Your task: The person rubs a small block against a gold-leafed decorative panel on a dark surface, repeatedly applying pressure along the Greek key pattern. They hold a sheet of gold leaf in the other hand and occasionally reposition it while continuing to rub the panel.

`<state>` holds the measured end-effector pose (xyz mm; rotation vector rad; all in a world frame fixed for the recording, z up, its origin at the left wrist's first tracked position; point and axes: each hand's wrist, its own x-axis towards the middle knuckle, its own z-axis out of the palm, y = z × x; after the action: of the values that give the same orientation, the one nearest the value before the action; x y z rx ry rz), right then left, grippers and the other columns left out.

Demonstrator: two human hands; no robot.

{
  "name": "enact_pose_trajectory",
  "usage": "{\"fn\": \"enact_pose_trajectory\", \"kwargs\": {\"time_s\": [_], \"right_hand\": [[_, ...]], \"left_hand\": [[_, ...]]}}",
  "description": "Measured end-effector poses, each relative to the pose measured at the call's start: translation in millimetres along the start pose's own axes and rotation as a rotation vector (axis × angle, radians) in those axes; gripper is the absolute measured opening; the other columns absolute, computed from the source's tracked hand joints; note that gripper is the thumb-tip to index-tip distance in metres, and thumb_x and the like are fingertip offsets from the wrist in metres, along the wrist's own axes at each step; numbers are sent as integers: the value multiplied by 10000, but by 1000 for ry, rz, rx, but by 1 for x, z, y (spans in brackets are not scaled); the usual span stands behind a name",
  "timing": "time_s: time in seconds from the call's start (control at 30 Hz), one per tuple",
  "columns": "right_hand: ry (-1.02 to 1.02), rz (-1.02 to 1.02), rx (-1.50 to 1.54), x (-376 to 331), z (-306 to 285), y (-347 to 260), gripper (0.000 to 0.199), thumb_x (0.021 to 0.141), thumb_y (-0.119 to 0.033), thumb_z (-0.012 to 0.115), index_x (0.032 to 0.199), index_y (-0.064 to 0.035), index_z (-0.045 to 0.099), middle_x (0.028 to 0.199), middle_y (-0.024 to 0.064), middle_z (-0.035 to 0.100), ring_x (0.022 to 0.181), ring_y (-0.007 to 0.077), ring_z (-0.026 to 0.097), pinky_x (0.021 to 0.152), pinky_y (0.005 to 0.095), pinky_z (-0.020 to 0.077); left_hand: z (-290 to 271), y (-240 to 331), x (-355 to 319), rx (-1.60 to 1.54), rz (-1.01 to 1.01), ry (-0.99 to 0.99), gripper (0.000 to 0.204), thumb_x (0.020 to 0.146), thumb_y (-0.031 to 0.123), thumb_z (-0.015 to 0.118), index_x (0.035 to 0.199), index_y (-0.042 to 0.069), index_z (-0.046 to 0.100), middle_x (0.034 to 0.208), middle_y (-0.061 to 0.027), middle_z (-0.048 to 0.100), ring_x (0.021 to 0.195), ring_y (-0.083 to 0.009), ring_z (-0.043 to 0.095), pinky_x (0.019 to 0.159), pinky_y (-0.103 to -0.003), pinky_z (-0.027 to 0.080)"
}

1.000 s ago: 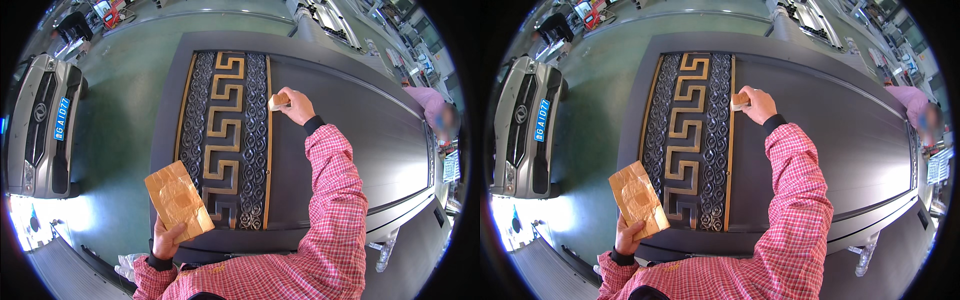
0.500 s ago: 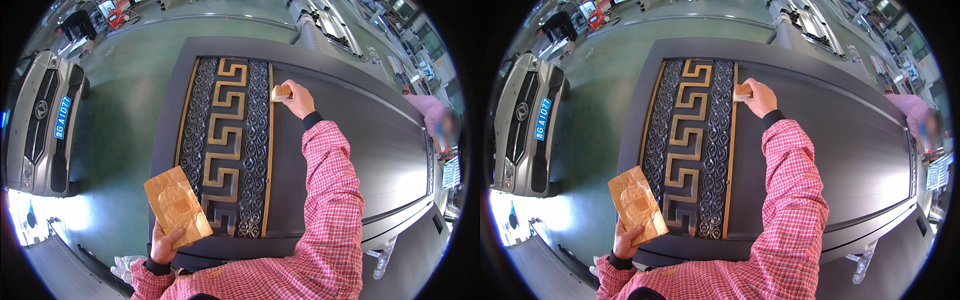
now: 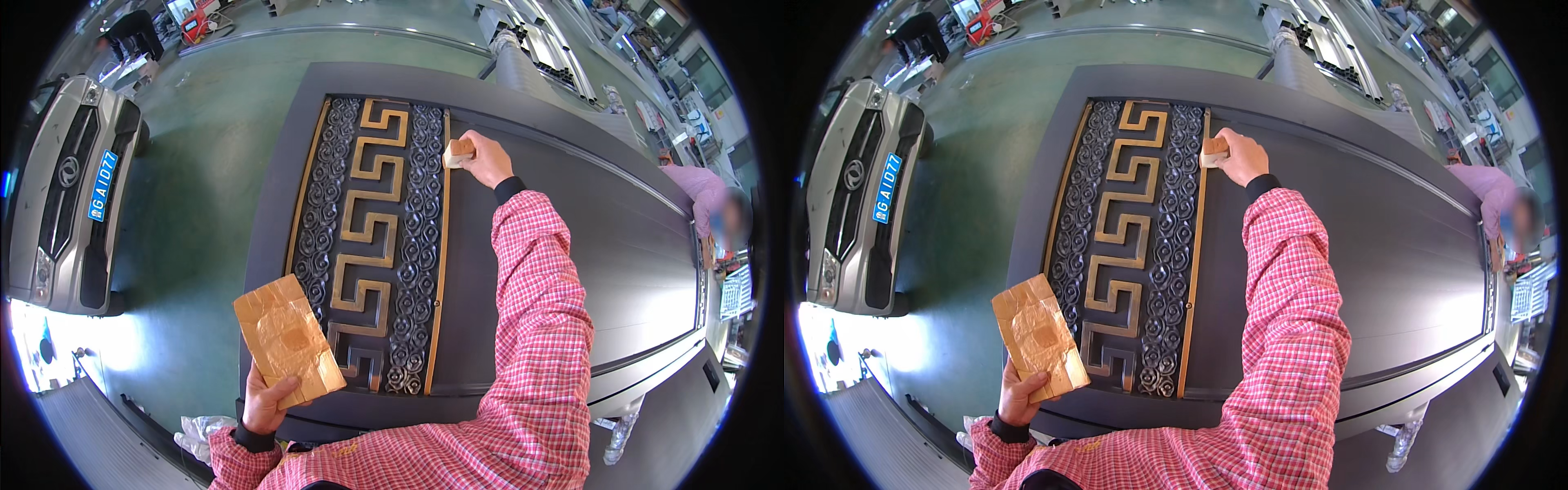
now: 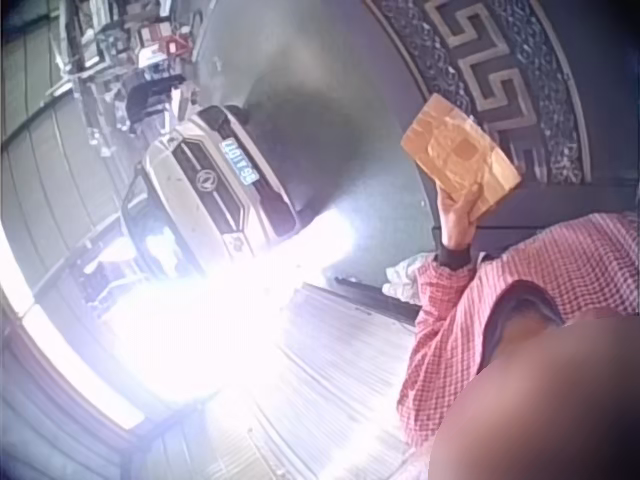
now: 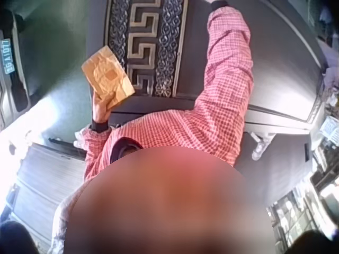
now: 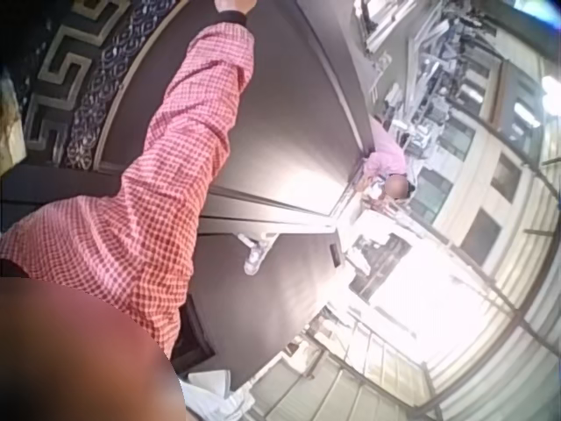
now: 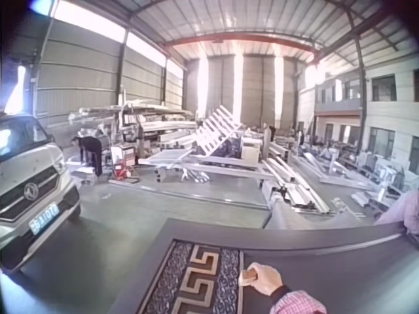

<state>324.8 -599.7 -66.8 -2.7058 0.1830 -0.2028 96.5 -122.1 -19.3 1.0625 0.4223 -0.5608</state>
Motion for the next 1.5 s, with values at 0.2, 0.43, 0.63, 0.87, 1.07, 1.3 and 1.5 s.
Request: {"fn": "enact_pose_trajectory", "kwargs": {"time_s": [0.2,0.43,0.63,0.87,1.07,1.3,1.5], "right_hand": [[11,4,17,9,1,2,328,741,-146,714,1037,-129,575,956,111,672,932,335,629,760,434,484],[90,70,27,24,0,5,353,735,-160,727,1053,-139,574,974,104,680,943,336,628,768,434,486],[112,74,15,35,4,10,348,746,-158,715,1061,-146,567,960,97,679,944,336,626,764,443,485],[163,145,-10,48,1,8,385,726,-166,742,1069,-151,567,1002,106,677,975,338,622,787,432,489],[207,153,57,57,4,14,366,732,-175,740,1056,-146,572,993,98,680,970,341,625,791,436,486],[177,87,-44,66,6,11,325,748,-141,697,1046,-148,568,989,111,675,963,342,628,781,443,484],[155,112,-86,77,4,14,356,742,-151,707,1070,-156,569,1005,103,676,975,343,626,792,442,488]], "left_hand": [[1,0,0,-20,7,4,621,810,-88,610,1346,46,325,1193,-180,564,938,-315,666,616,-409,627],[-1,-1,1,-21,-1,14,618,808,-88,613,1340,39,326,1184,-186,566,912,-318,671,601,-407,624],[-1,-1,2,-22,2,31,615,807,-81,618,1334,39,324,1169,-189,572,884,-321,675,596,-412,622],[-3,-2,3,-51,3,34,633,807,-84,620,1348,56,322,1187,-186,568,900,-326,674,595,-418,622],[-3,-2,4,-68,-3,26,653,807,-90,621,1363,61,314,1195,-182,567,908,-323,674,599,-421,623],[-3,-1,5,-67,-3,42,649,807,-84,627,1357,61,314,1175,-183,576,886,-319,676,583,-413,621],[-3,-1,7,-41,0,66,652,802,-52,644,1353,66,315,1158,-178,586,845,-306,681,553,-395,615]]}}
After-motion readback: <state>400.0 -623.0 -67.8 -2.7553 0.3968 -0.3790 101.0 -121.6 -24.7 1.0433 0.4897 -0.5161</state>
